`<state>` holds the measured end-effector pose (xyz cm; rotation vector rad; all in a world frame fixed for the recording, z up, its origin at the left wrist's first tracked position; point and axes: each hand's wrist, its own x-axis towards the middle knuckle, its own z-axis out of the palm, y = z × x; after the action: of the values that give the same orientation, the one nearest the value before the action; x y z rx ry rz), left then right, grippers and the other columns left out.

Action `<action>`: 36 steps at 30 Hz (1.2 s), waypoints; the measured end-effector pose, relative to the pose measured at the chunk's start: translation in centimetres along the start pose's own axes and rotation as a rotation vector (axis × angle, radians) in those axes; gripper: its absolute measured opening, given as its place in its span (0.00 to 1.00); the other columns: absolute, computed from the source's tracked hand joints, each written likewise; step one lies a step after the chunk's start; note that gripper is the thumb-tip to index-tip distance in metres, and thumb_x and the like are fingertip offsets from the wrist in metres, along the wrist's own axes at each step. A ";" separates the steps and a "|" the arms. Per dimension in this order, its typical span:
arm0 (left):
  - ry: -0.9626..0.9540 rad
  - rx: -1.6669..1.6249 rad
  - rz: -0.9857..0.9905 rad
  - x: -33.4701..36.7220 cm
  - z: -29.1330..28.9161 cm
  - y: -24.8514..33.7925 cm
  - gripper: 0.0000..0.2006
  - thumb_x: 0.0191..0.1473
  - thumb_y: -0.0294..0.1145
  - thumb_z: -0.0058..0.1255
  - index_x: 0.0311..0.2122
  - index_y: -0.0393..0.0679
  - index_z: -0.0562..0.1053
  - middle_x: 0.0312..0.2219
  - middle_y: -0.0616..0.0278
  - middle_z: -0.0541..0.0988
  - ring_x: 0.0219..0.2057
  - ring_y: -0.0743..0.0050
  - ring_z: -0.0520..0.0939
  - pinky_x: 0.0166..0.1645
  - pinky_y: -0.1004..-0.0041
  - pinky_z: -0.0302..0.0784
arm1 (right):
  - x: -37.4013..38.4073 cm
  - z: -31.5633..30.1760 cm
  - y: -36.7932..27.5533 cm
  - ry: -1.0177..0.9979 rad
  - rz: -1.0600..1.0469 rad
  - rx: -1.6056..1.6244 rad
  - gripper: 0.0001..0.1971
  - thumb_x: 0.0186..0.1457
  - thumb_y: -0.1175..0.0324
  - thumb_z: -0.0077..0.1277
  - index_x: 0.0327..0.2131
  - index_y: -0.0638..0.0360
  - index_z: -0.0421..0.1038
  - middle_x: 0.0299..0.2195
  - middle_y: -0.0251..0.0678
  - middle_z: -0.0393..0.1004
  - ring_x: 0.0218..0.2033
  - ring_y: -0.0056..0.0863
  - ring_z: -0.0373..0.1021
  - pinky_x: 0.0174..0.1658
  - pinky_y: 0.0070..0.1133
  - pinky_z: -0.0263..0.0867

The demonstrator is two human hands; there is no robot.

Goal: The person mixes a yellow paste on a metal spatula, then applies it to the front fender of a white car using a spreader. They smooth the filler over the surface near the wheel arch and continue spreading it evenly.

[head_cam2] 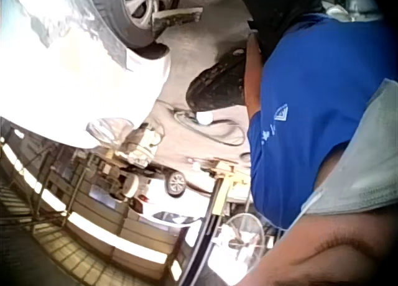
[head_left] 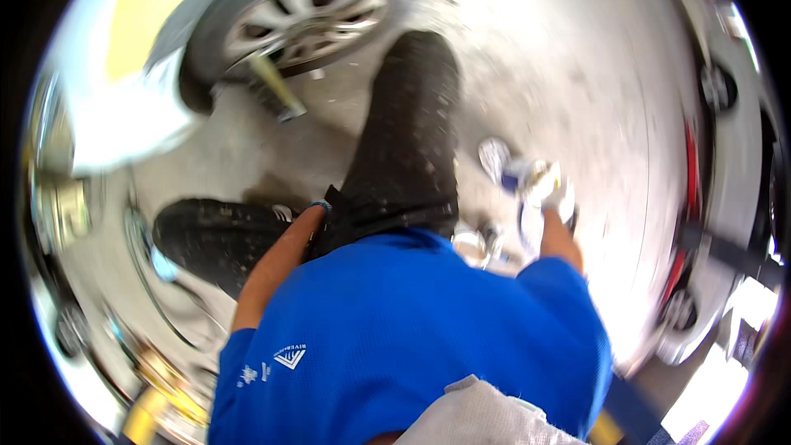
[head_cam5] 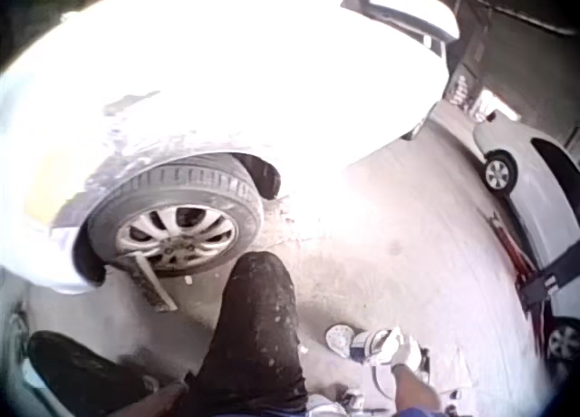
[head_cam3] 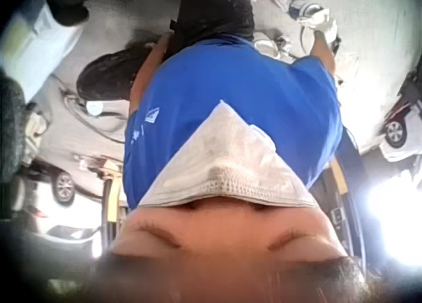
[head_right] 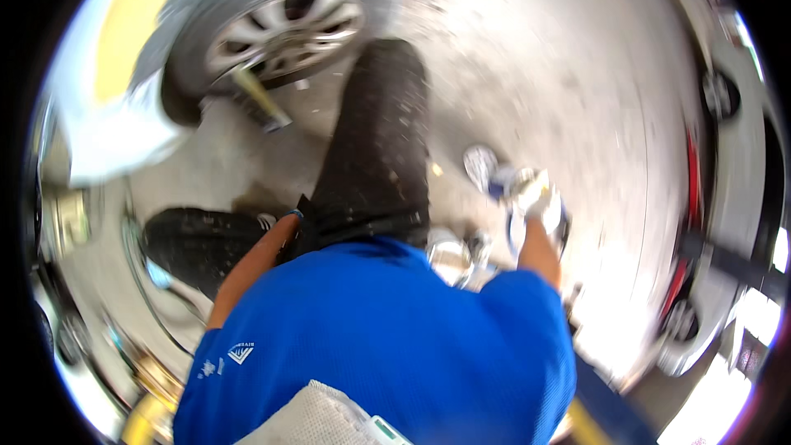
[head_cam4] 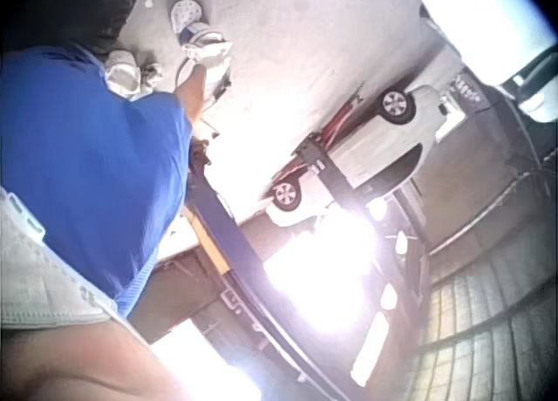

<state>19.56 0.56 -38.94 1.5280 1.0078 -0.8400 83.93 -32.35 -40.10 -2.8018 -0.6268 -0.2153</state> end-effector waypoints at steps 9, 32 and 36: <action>0.345 -0.261 -0.074 -1.6 -1.7 0.3 0.31 0.52 0.46 0.61 0.57 0.39 0.71 0.47 0.49 0.80 0.49 0.50 0.81 0.54 0.57 0.76 | 5.9 2.5 -10.3 -0.625 -0.029 -0.563 0.27 0.55 0.49 0.53 0.50 0.59 0.77 0.49 0.52 0.79 0.53 0.45 0.75 0.57 0.34 0.71; 0.488 -0.570 0.054 0.7 7.8 1.4 0.34 0.51 0.46 0.62 0.60 0.42 0.68 0.50 0.46 0.79 0.51 0.45 0.79 0.56 0.53 0.75 | -26.9 15.1 -79.6 -1.406 -0.215 0.790 0.16 0.59 0.54 0.60 0.34 0.58 0.78 0.26 0.37 0.79 0.18 0.22 0.74 0.20 0.21 0.67; 1.066 -0.916 -0.148 -6.0 1.2 -2.5 0.44 0.46 0.49 0.66 0.65 0.42 0.61 0.57 0.44 0.74 0.57 0.43 0.75 0.60 0.50 0.72 | -26.8 9.6 -77.0 -1.000 -1.068 0.563 0.17 0.58 0.59 0.60 0.44 0.62 0.78 0.35 0.44 0.83 0.36 0.35 0.81 0.39 0.32 0.74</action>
<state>14.93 -1.47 -34.68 1.0080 1.9213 0.4641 27.23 26.91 -37.59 -1.6167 -1.9371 1.0430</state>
